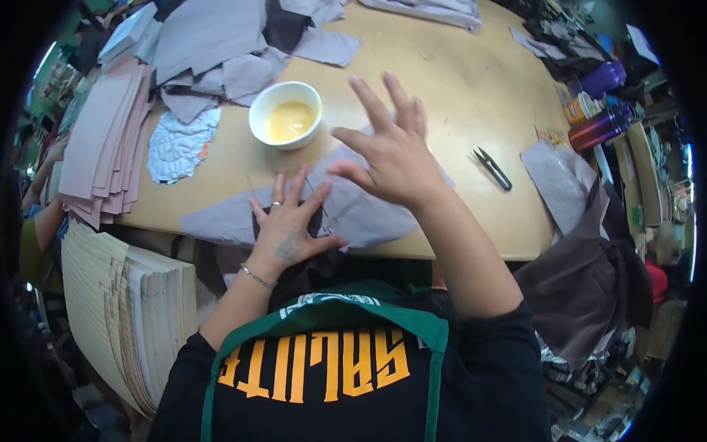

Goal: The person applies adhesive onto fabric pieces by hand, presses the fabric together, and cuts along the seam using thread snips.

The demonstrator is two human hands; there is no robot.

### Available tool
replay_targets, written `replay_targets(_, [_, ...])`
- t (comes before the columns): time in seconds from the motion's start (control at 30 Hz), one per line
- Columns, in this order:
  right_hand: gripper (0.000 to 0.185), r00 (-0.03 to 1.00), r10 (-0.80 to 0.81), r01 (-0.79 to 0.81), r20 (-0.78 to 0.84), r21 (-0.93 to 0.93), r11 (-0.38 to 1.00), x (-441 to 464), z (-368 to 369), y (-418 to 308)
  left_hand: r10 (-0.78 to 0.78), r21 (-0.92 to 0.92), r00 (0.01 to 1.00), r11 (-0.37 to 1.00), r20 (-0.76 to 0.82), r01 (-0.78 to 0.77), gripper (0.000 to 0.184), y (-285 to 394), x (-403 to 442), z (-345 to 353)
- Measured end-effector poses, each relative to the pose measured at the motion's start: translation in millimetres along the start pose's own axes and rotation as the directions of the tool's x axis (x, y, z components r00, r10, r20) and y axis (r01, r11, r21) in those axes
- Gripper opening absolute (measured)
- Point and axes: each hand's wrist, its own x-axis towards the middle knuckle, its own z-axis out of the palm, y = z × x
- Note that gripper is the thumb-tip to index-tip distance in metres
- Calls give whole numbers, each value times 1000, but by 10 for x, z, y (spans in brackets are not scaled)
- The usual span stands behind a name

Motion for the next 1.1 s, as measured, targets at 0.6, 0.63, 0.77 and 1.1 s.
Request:
replay_targets(0.6, [54, 974, -156, 157, 165, 2, 988, 577, -228, 246, 17, -19, 999, 1000, -32, -17, 90, -33, -6, 55])
replay_targets(0.63, [48, 976, -157, 145, 153, 88, 986, 283, -164, 288, 24, -22, 999, 999, -42, -25, 88, -32, -9, 52])
replay_targets(0.77, [51, 952, -37, -53, 305, 281, 958, -738, 163, -40, 21, -21, 998, 1000, -58, -22, 87, -20, 2, 32])
replay_targets(1.1, [55, 968, 183, -175, 169, -60, 983, -982, 229, -97, 3, 34, 999, 999, -36, -2, 89, 3, 12, 47])
